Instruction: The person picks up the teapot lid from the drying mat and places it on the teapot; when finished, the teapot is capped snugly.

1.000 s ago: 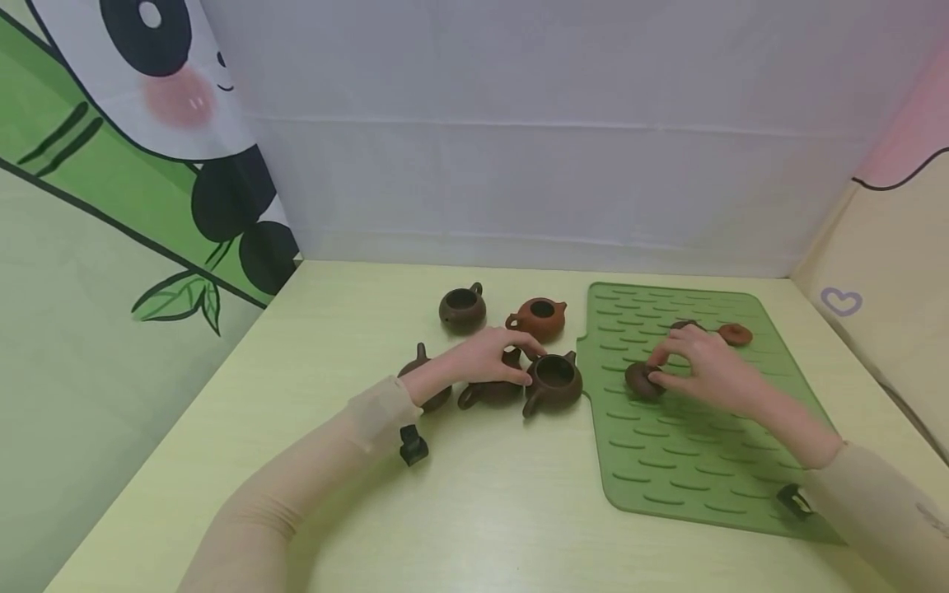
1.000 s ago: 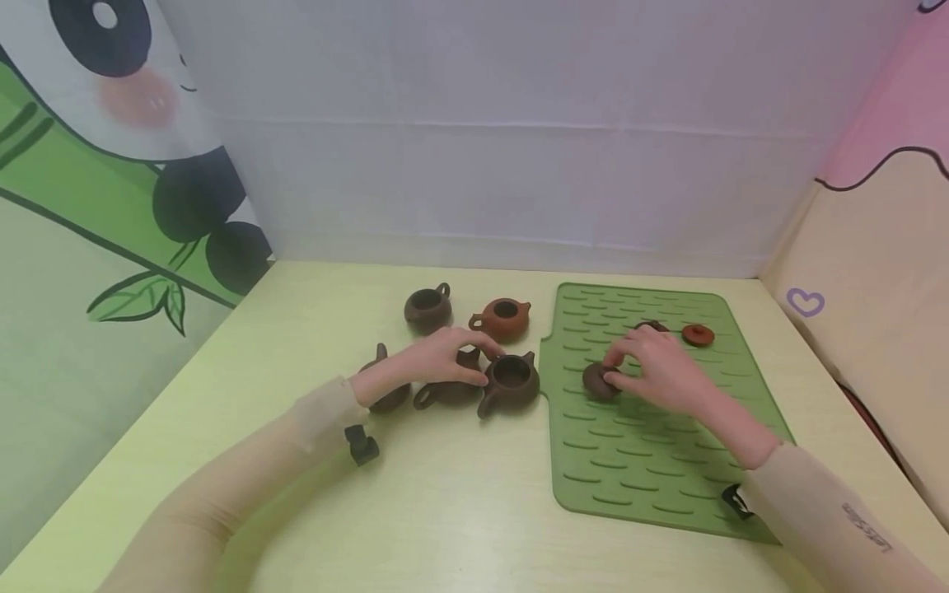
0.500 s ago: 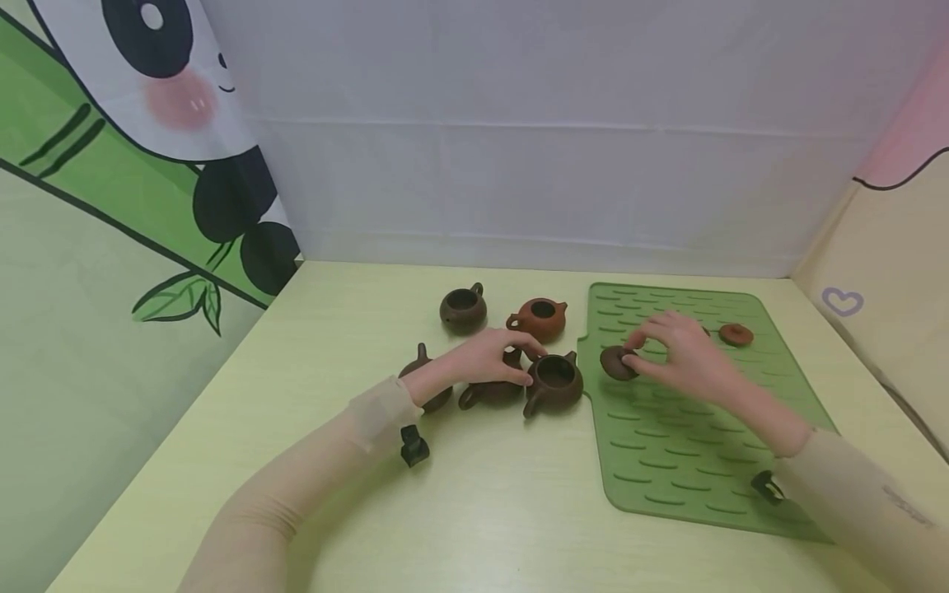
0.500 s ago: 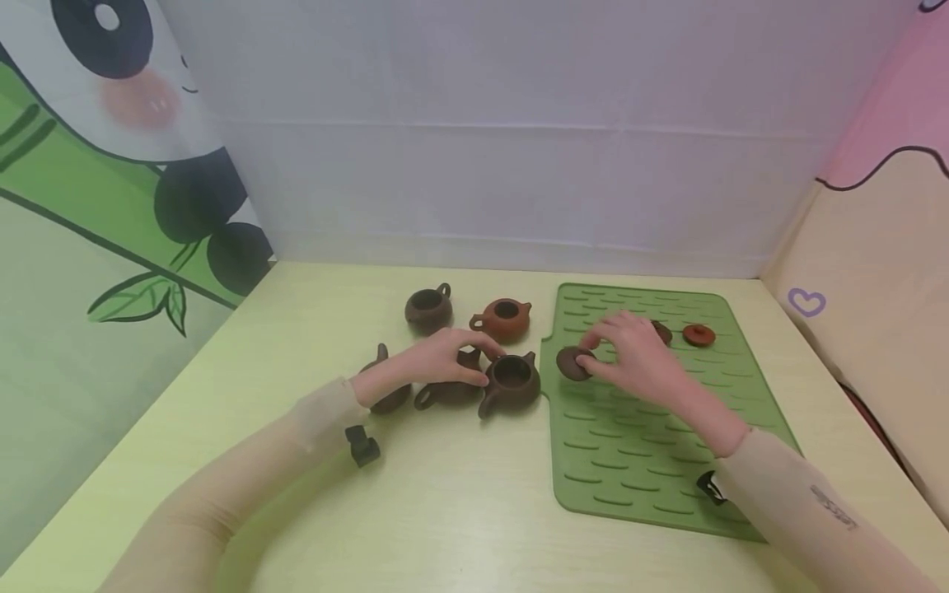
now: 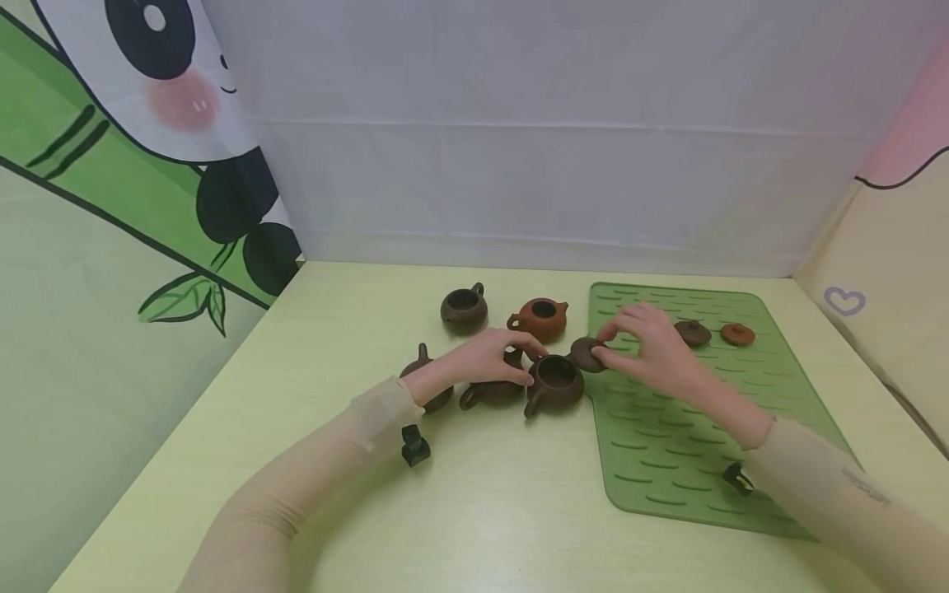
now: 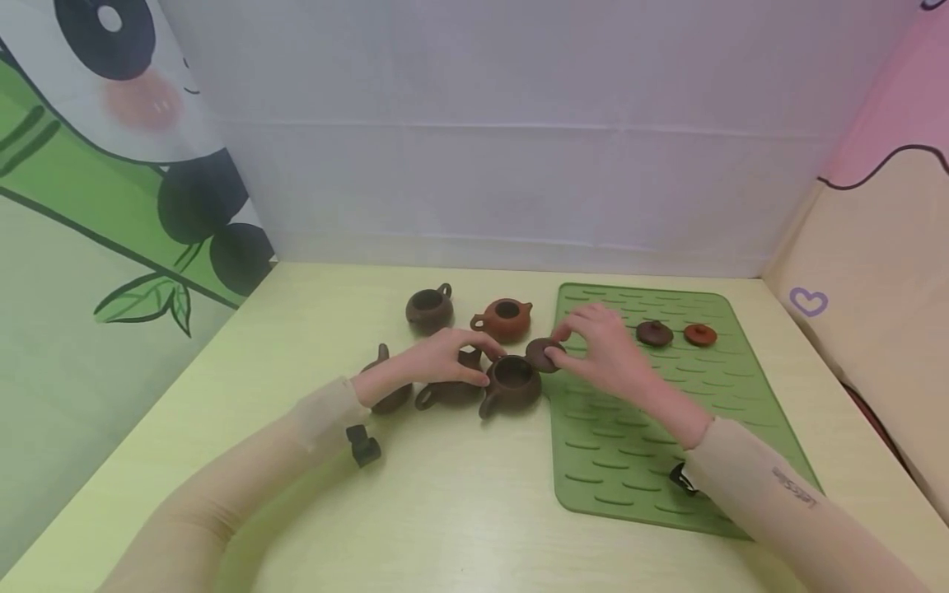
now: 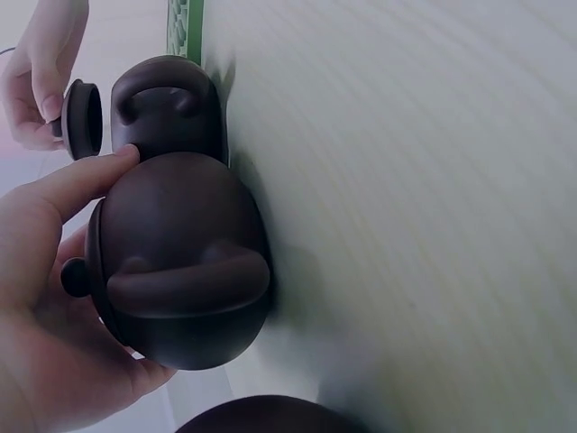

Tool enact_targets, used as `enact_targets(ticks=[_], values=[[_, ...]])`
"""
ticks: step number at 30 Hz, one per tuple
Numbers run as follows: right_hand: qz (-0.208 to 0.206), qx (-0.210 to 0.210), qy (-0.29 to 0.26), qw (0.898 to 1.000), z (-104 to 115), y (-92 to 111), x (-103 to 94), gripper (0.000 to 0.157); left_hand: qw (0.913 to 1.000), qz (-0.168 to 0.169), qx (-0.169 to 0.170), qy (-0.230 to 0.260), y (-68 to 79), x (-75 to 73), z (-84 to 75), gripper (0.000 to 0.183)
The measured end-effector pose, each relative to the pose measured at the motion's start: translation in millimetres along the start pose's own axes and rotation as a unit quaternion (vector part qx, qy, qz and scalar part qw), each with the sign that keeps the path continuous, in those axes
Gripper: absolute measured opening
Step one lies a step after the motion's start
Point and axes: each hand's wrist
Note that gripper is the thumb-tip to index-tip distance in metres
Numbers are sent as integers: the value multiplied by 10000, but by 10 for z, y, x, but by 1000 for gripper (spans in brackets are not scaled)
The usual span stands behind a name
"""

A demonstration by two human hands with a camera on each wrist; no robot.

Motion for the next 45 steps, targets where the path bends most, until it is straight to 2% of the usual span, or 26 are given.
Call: enact_targets(ticks=[5, 15, 27, 35, 45], values=[[-169, -154, -40, 9997, 124, -37, 99, 14, 10000, 5, 74, 23, 53, 0, 6, 42], [-172, -172, -123, 9996, 358, -64, 254, 13, 9999, 48, 130, 14, 165, 8, -4, 43], [-183, -517, -104, 9984, 343, -66, 372, 15, 9998, 57, 146, 148, 144, 23, 6, 44], [-31, -342, -26, 9994, 344, -34, 410, 14, 9996, 110, 100, 221, 139, 28, -5, 45], [363, -76, 119, 9992, 352, -7, 431, 13, 9998, 75, 104, 159, 127, 43, 6, 45]])
Point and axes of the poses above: each hand's wrist, its own y-axis away from the middle knuckle, its own x-axis out of the palm, z = x × y, and after that the axes turned 5 degrees about -x, right-handed
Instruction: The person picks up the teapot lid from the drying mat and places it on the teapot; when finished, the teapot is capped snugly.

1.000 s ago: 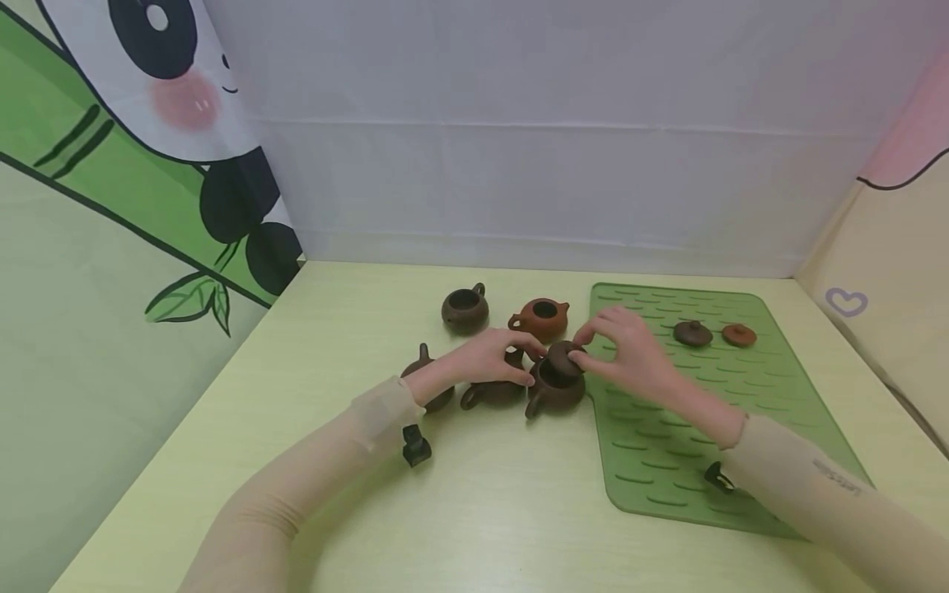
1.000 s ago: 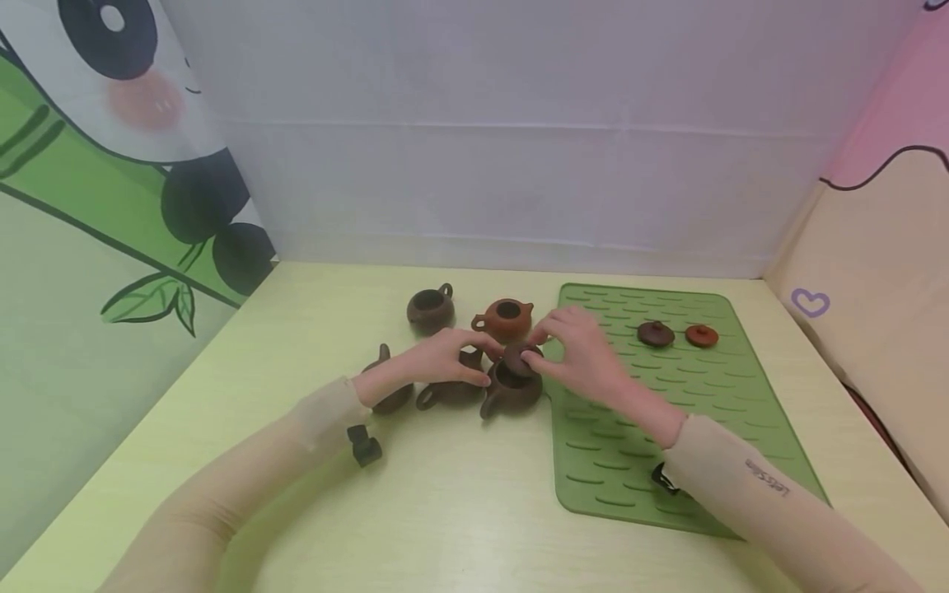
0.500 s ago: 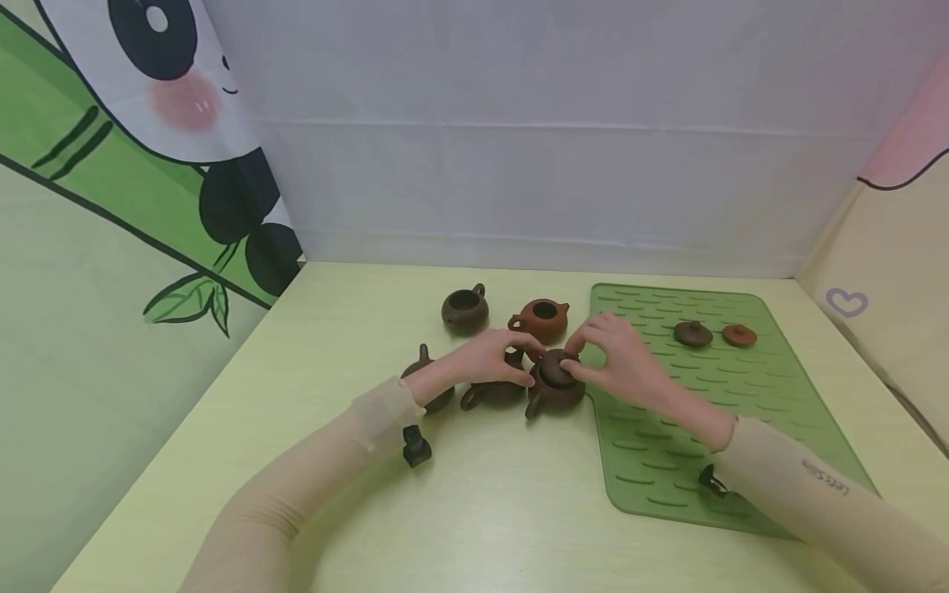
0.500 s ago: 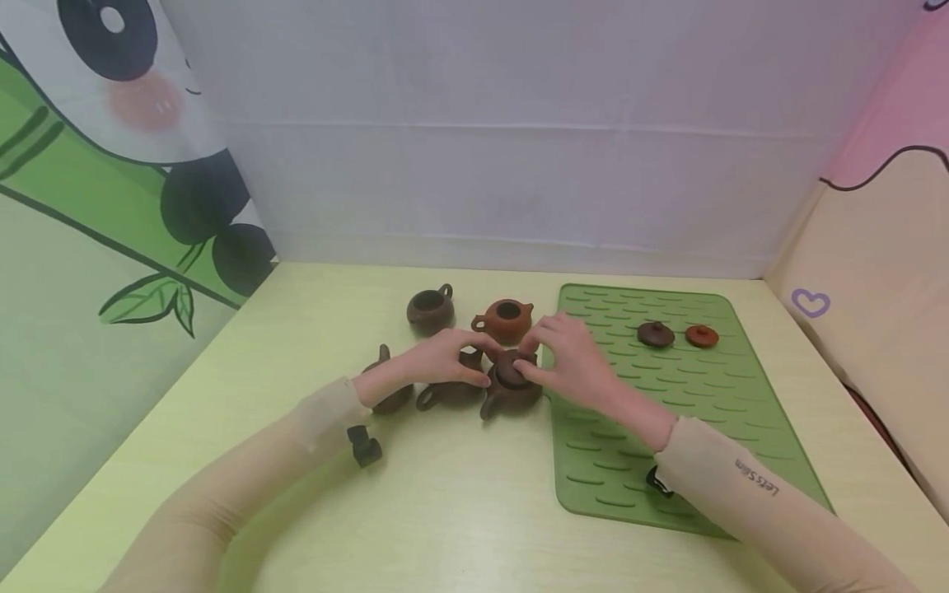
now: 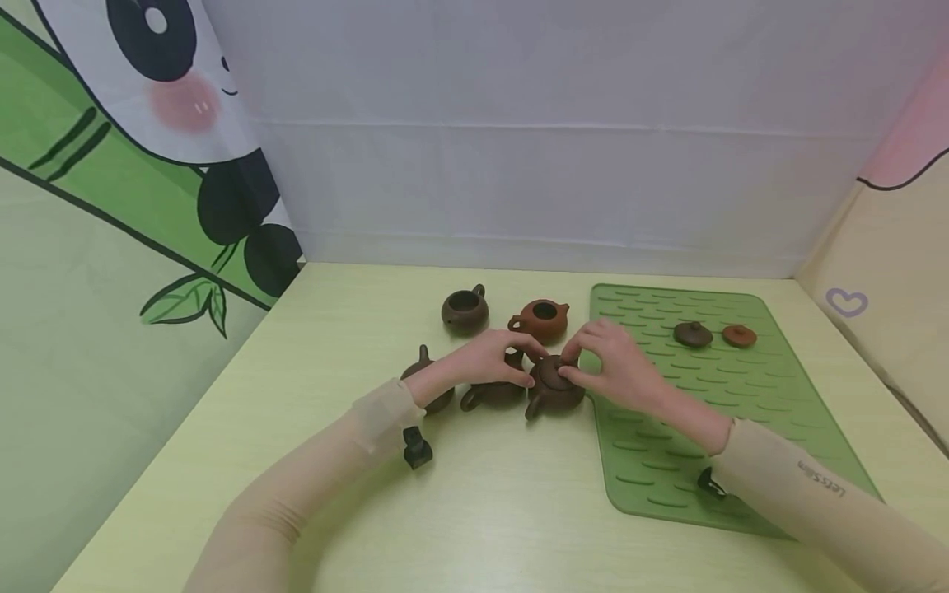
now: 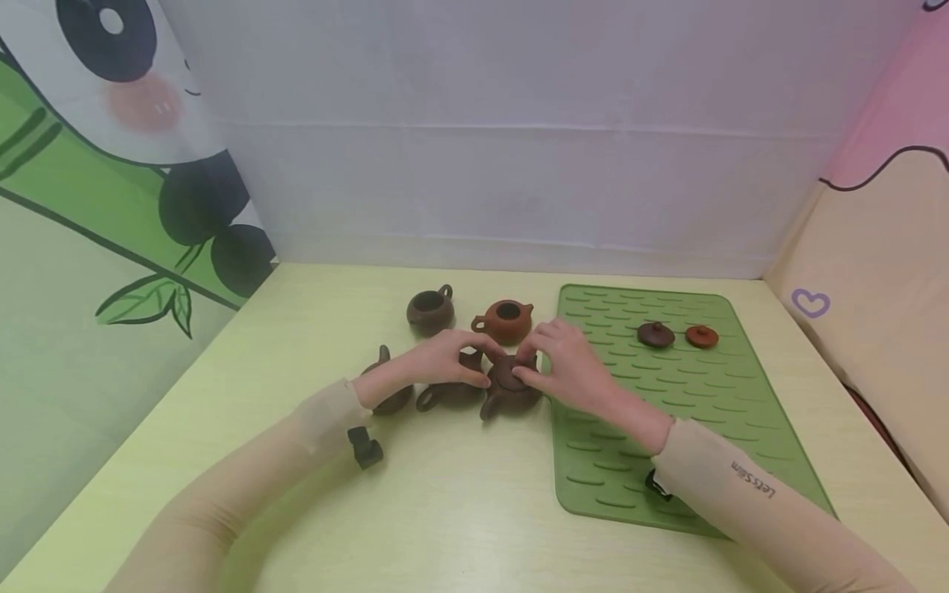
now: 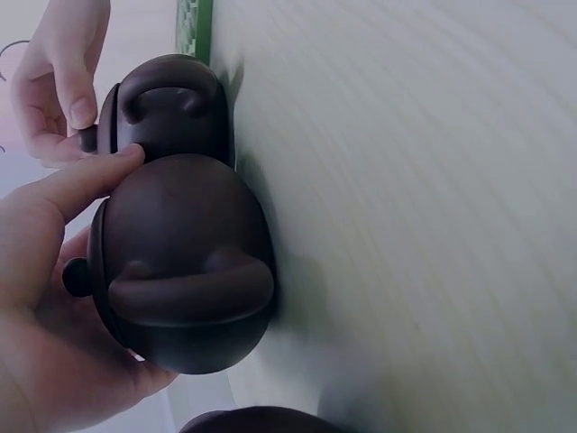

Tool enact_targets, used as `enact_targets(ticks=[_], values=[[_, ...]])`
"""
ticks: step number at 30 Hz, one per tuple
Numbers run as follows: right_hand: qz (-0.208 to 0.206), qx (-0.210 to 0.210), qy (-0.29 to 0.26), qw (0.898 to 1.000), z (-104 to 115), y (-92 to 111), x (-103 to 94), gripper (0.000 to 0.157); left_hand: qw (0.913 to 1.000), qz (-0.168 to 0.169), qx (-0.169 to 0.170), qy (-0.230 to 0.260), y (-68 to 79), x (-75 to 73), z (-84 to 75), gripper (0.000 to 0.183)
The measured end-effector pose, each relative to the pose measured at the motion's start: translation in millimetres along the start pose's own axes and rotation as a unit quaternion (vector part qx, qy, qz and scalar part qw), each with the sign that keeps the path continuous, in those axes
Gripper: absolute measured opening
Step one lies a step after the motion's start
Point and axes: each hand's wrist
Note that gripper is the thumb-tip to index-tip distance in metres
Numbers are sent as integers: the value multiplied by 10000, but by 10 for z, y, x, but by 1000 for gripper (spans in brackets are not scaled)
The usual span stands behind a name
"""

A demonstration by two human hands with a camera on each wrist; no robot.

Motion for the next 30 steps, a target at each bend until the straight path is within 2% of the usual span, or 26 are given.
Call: enact_targets(ticks=[5, 16, 21, 25, 30], values=[[191, 119, 23, 9997, 12, -1, 1, 12, 10000, -2, 29, 55, 3, 5, 9, 44], [267, 238, 10, 9994, 45, -18, -18, 11, 9999, -19, 27, 107, -2, -3, 17, 43], [257, 245, -43, 9994, 63, -29, -21, 11, 9999, 105, 67, 112, 12, -28, 22, 45], [247, 244, -98, 9993, 86, -39, -31, 10, 9997, 66, 179, 139, 44, -106, 11, 46], [267, 309, -131, 9991, 96, -52, -46, 10, 9989, -265, 268, 267, 79, -294, -22, 44]])
Point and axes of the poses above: each hand's wrist, its own y-axis away from the middle knuckle, its own x-axis out of the palm, z = x × y, and after that the axes turned 5 degrees about -x, right-handed
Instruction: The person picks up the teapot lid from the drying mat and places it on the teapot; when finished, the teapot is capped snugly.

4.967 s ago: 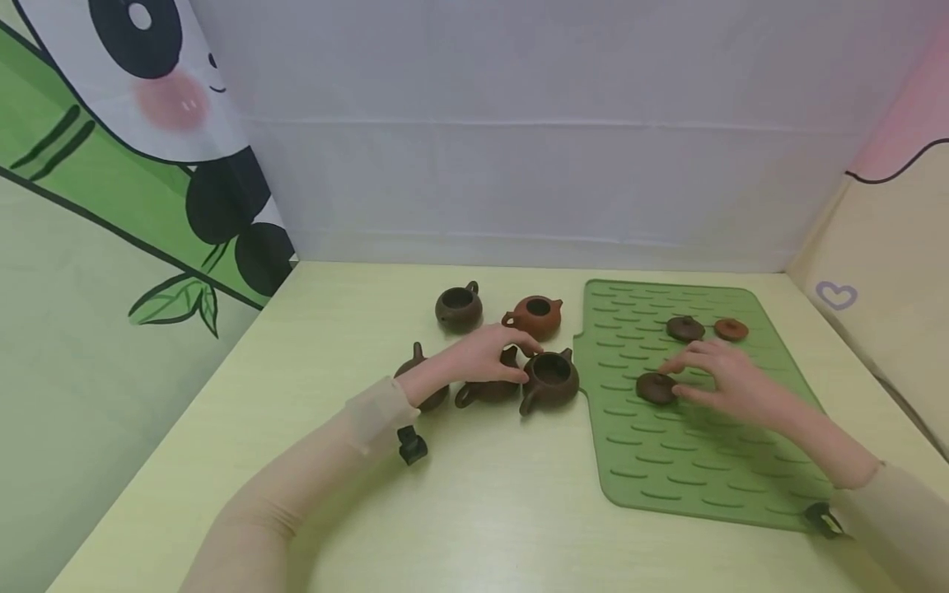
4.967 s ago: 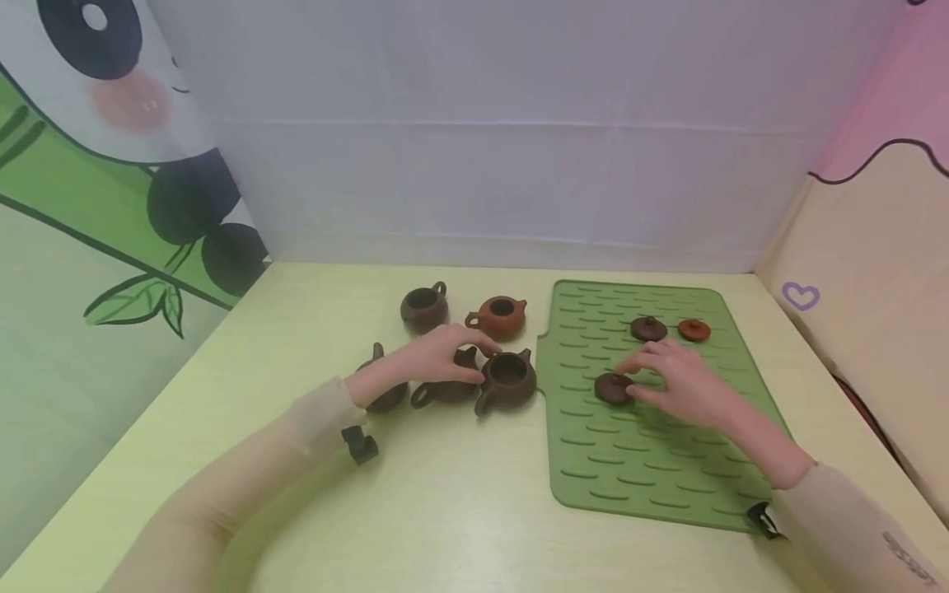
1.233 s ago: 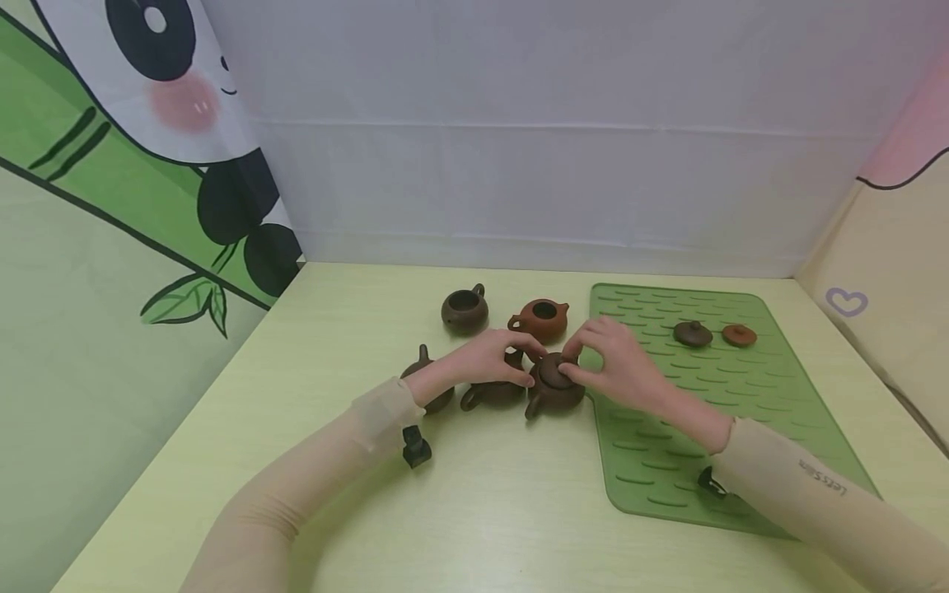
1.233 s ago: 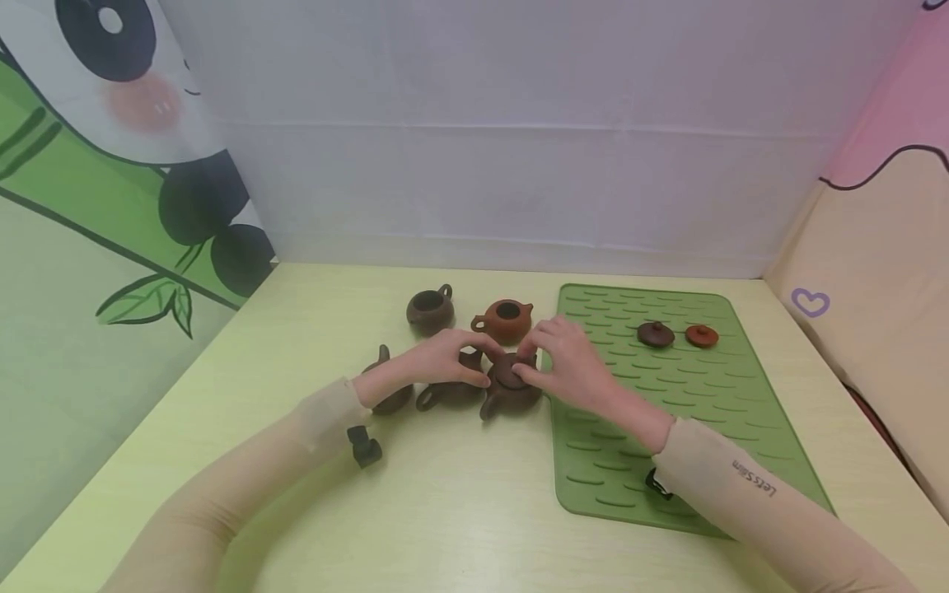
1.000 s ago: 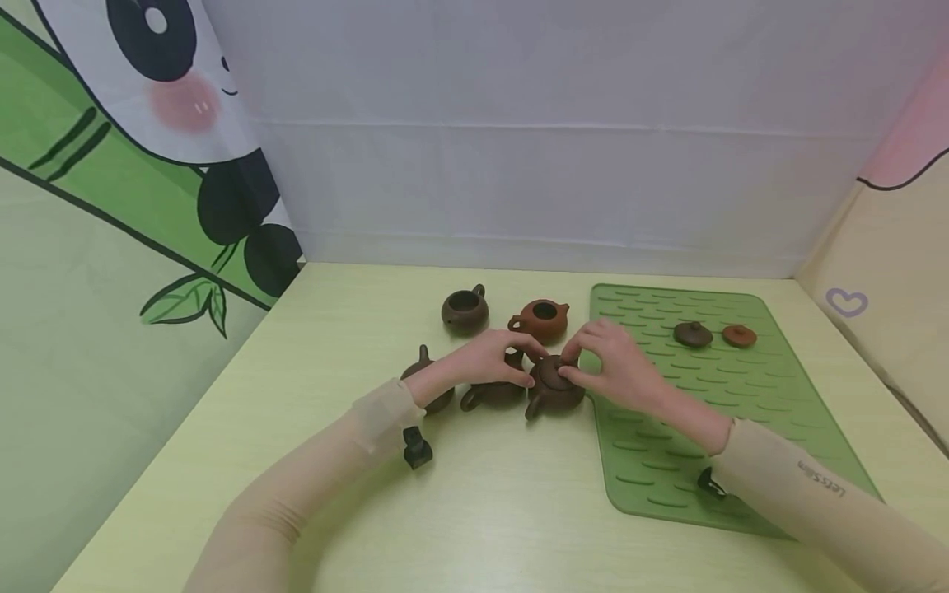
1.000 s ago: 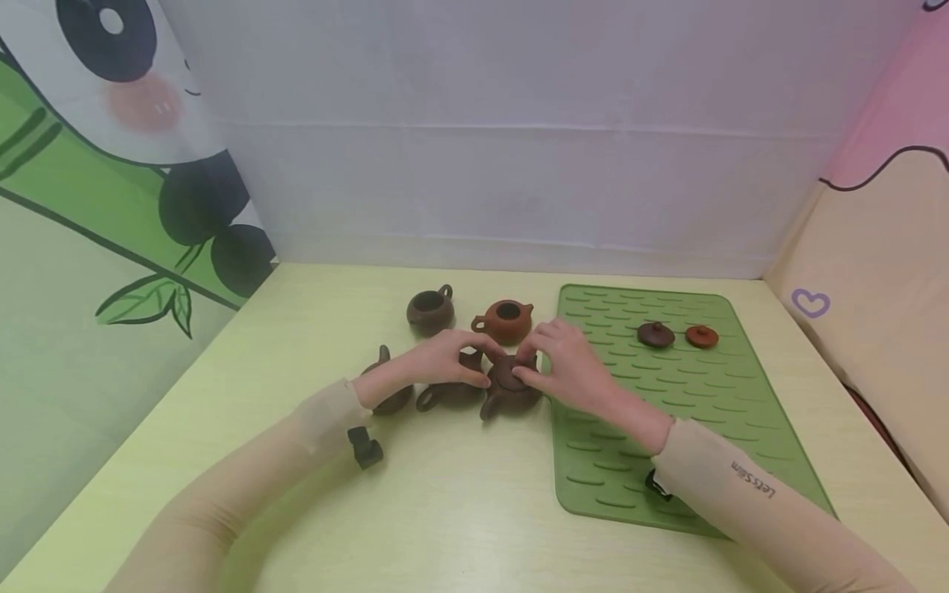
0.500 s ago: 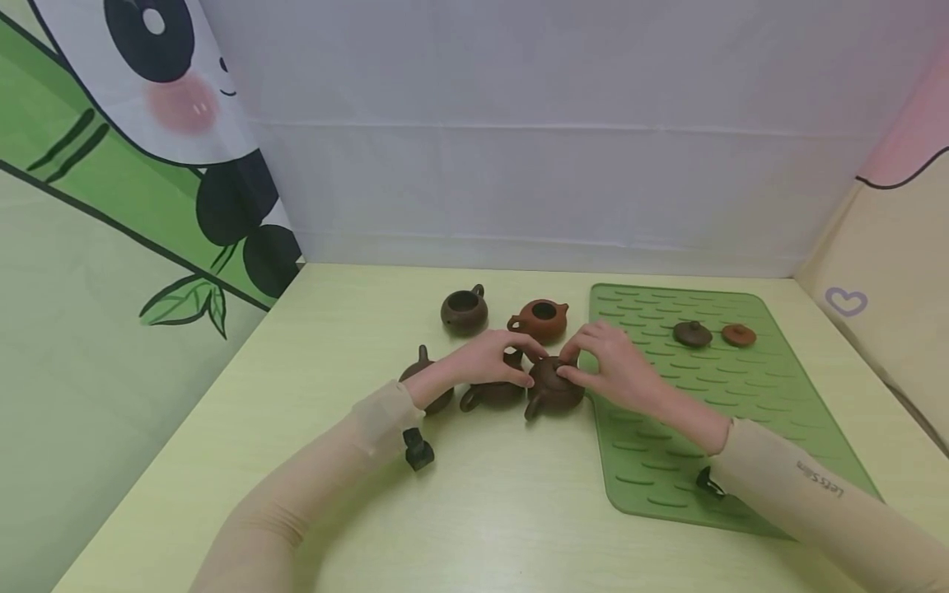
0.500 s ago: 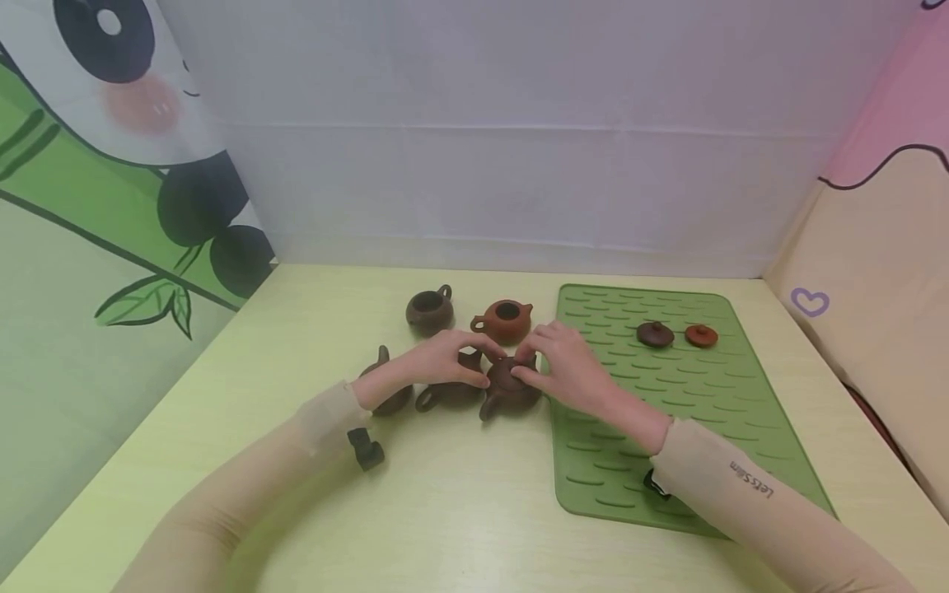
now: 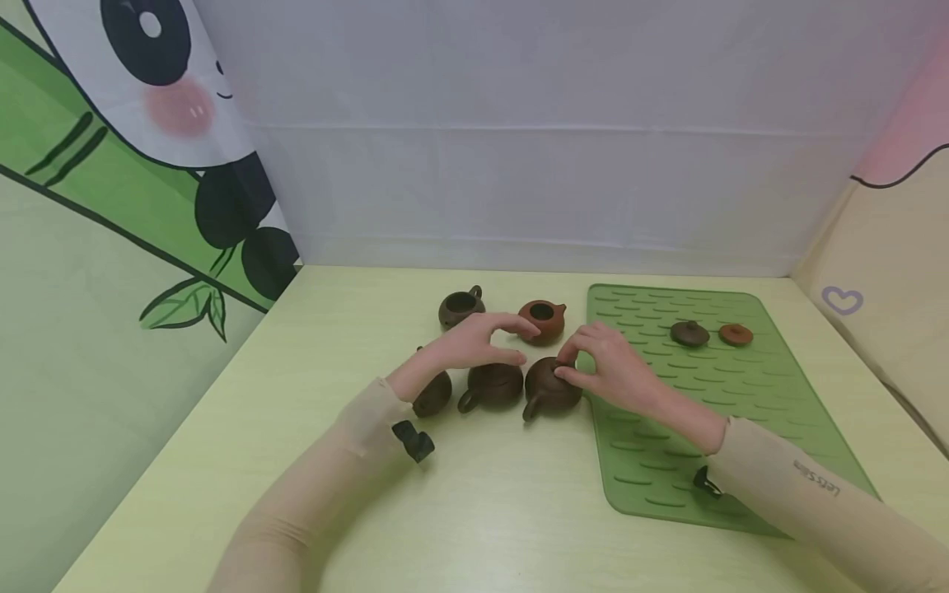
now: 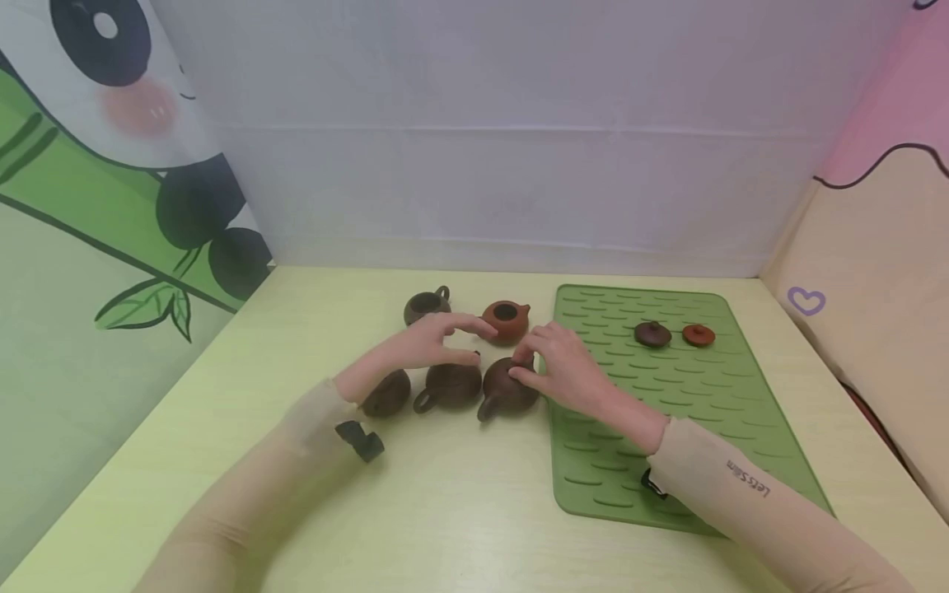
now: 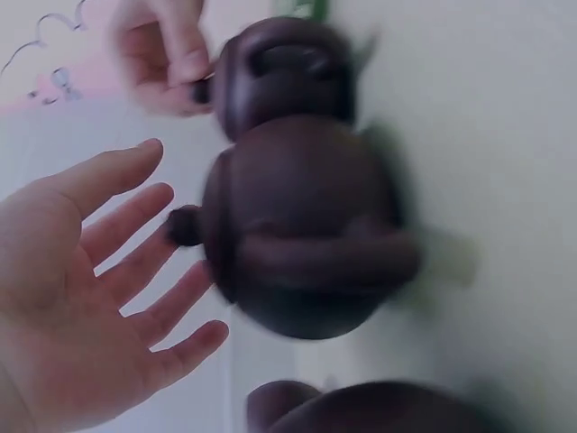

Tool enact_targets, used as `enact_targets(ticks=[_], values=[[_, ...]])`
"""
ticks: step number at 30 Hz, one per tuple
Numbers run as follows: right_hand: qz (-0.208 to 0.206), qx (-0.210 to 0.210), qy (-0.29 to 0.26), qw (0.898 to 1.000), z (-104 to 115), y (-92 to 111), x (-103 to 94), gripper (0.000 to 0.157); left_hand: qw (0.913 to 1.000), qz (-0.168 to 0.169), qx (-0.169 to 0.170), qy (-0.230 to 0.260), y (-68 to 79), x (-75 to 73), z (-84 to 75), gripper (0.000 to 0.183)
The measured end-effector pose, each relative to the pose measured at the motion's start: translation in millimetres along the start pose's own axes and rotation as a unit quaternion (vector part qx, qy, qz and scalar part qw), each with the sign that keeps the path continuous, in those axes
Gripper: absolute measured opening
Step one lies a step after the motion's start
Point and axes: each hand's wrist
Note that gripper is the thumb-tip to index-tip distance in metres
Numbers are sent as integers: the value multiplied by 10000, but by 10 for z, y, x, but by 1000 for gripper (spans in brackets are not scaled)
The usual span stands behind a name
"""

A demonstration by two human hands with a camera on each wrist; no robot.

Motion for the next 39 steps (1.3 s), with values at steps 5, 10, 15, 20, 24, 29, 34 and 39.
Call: enact_targets(ticks=[5, 10, 15, 20, 24, 29, 34, 39], values=[[0, 29, -22, 10000, -8, 1, 4, 11, 9984, -540, -129, 110, 37, -235, -15, 44], [21, 63, -54, 10000, -6, 2, 7, 11, 9903, -1103, -459, 716, 93, -453, 44, 47], [12, 99, -46, 9999, -29, 14, 23, 10, 9750, -1678, -867, 1170, 140, -578, 167, 49], [3, 115, -54, 9999, -47, 23, 36, 10, 9606, -2091, -1342, 1249, 149, -601, 318, 50], [4, 104, -94, 9999, -55, 30, 41, 11, 9536, -2194, -1588, 1318, 144, -582, 415, 52], [-20, 89, -88, 9999, -69, 35, 45, 11, 9527, -2122, -1712, 1347, 148, -543, 517, 57], [16, 124, -127, 9998, -73, 35, 52, 11, 9598, -1726, -1696, 1425, 180, -504, 613, 64], [42, 167, -197, 9997, -80, 50, 56, 11, 9609, -1461, -1843, 1461, 199, -442, 686, 70]])
Point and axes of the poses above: each hand's wrist, its own y-axis away from the middle knuckle, its own x-axis out of the palm, z = x × y, and after that the axes turned 5 degrees about -x, right-handed
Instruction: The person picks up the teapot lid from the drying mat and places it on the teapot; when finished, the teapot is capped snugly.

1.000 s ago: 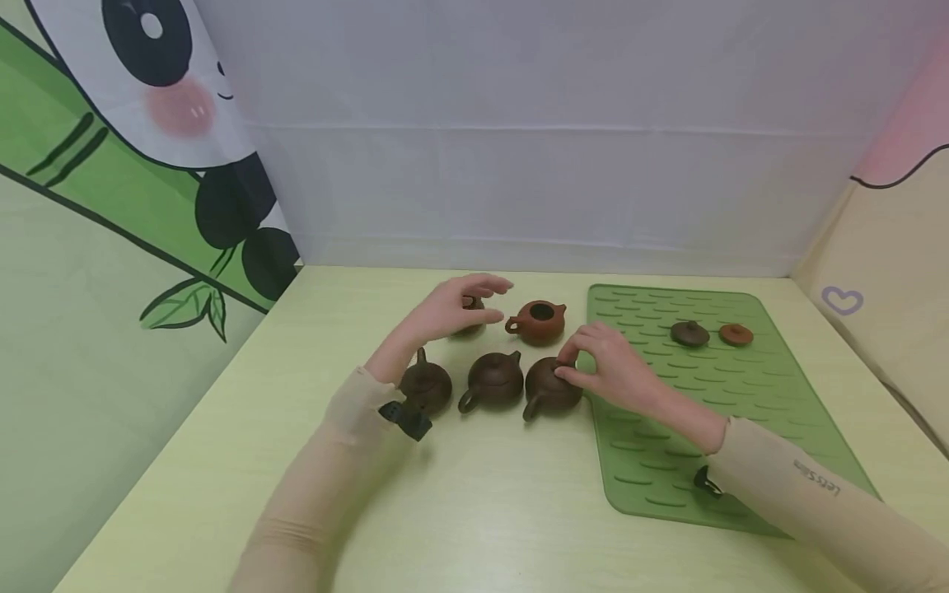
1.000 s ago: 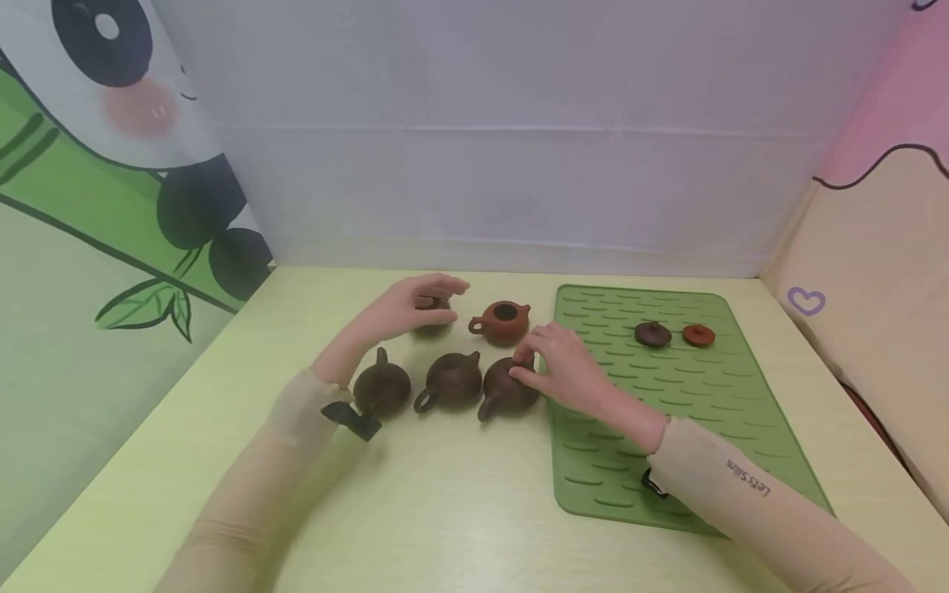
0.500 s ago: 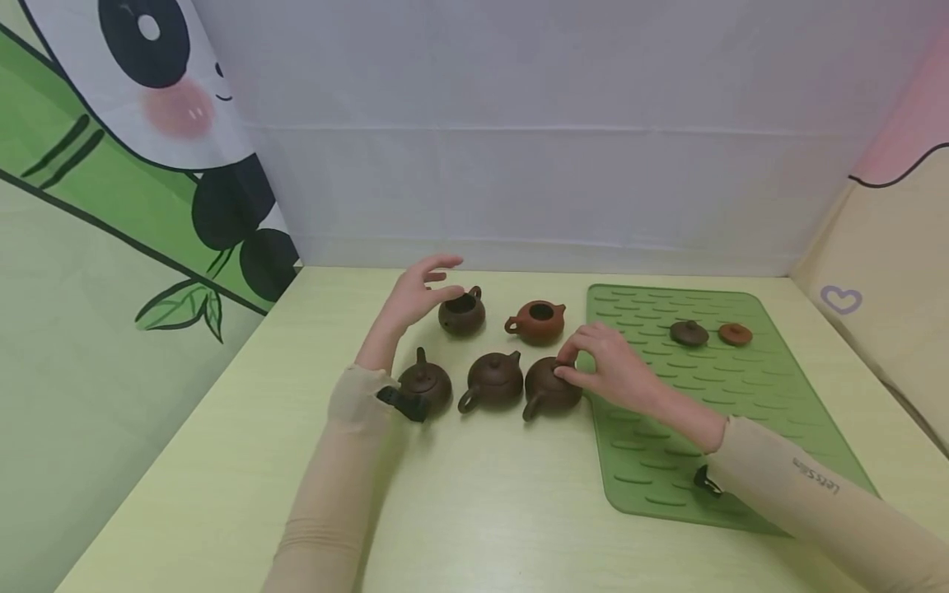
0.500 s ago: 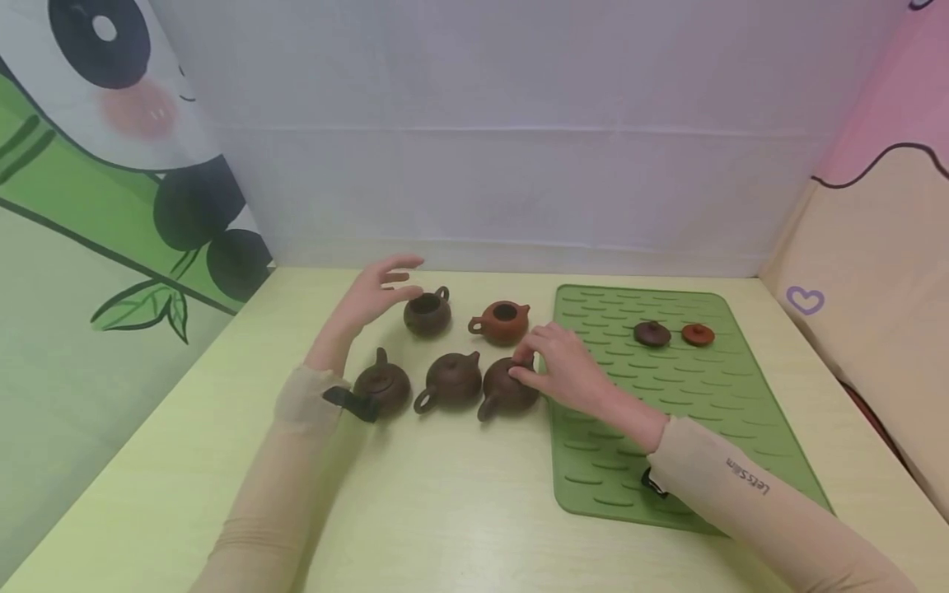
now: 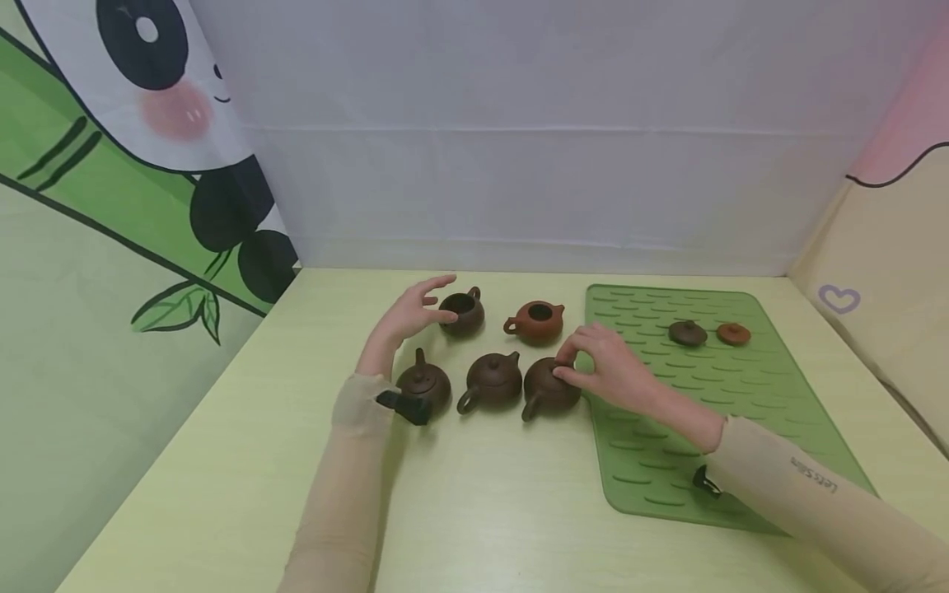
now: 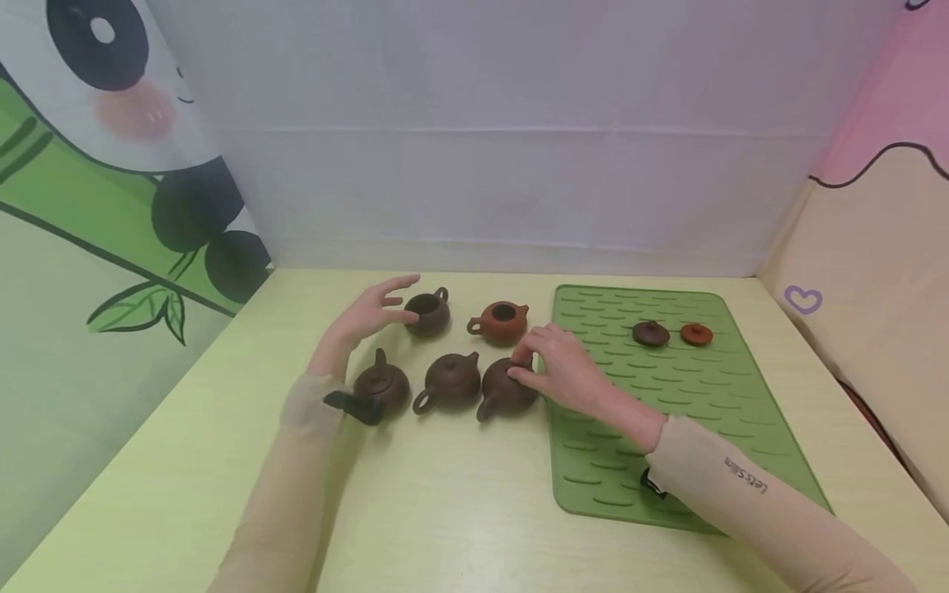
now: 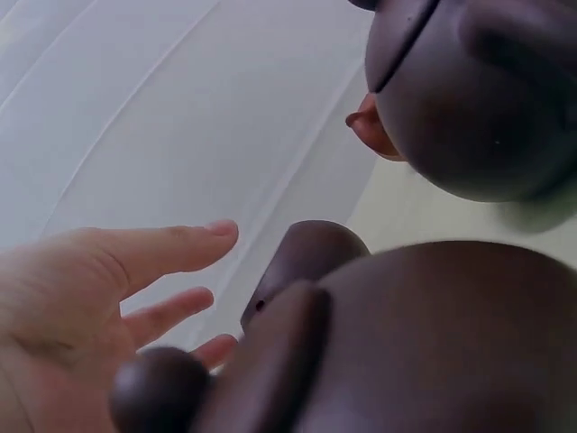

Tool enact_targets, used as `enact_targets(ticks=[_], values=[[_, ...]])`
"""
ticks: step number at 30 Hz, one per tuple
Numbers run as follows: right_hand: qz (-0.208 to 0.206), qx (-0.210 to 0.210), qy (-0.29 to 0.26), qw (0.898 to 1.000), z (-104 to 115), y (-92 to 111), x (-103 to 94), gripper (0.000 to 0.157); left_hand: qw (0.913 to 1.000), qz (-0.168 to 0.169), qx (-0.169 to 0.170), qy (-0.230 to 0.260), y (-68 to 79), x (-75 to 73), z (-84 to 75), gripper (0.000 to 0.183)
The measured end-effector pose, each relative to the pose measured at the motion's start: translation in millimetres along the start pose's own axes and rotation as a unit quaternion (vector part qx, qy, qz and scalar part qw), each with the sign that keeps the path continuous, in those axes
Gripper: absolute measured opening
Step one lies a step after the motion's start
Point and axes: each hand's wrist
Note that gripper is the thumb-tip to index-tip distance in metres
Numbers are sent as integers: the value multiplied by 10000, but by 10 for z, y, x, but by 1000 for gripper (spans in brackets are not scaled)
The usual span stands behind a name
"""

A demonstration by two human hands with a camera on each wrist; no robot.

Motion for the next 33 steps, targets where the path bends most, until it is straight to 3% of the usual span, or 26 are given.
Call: enact_targets(ticks=[11, 21, 33], values=[[18, 19, -45, 10000, 1, -5, -2, 11, 9960, -375, -661, 469, 119, 156, 132, 76], [40, 129, -136, 9998, 22, -20, -15, 9, 9915, -694, -836, 716, 103, 185, 131, 72], [78, 221, -248, 9994, 49, -33, -45, 9, 9895, -580, -1012, 859, 96, 191, 210, 69]])
Point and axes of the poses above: each hand's wrist, its own y-axis away from the middle knuckle, its own x-axis out of the palm, z = x × y, and after that the axes turned 5 degrees about -x, right-handed
